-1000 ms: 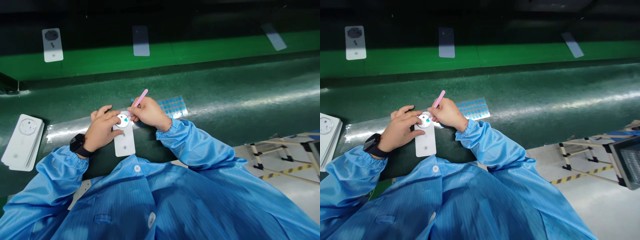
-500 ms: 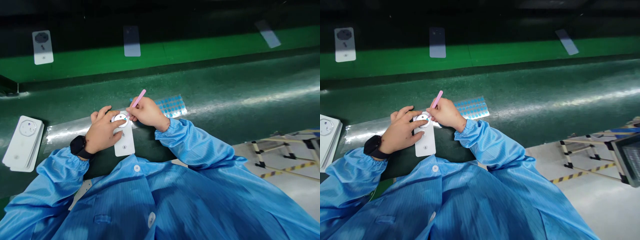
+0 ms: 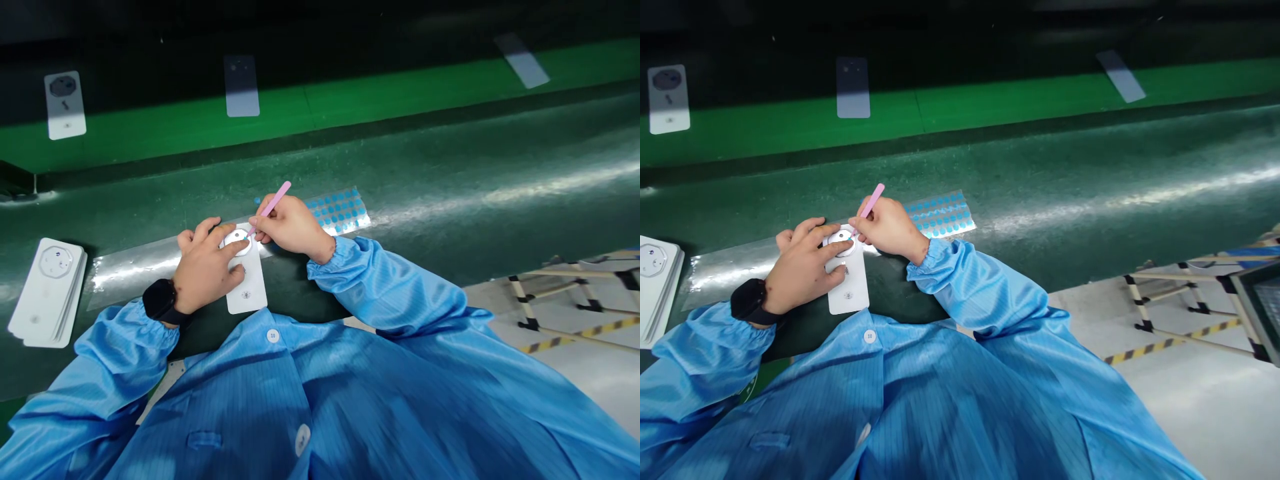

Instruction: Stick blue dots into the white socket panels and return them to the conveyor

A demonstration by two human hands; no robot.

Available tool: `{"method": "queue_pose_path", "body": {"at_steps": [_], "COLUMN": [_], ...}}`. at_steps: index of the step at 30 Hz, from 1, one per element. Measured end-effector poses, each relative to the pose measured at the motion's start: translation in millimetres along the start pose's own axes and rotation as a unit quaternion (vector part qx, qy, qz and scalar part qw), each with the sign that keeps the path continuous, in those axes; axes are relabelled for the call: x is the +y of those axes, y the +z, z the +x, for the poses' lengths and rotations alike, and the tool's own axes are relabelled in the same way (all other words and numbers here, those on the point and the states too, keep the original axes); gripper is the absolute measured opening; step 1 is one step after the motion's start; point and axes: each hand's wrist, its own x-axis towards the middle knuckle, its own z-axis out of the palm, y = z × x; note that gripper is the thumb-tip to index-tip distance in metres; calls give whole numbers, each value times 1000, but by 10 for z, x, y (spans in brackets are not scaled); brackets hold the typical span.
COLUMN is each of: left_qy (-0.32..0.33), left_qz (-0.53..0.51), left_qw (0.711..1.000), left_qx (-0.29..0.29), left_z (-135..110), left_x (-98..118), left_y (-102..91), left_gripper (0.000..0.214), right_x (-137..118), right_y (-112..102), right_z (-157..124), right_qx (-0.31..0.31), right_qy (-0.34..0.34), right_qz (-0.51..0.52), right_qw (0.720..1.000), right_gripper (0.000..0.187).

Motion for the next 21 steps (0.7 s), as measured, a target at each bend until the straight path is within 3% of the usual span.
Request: {"method": "queue_pose_path", "body": {"at_steps": [4, 14, 21], "left_qy": [7, 4, -3], "left_qz": [8, -2, -5], "left_qw": [1000, 1000, 1000], "left_qx": [6, -3, 2], "left_z": [3, 13, 7], "left_x": [26, 51, 58], "left_y": [14, 3, 17], "left_gripper": [37, 38, 38], "right_x": [12, 132, 195], "right_y": [-30, -25, -17], "right_z": [-46, -89, -183], "right_qx": [-14, -2, 22], "right_qy": [2, -108, -244], "right_qz": [40, -79, -150], "right_qw": [999, 991, 958], "right_gripper": [16, 15, 20]}}
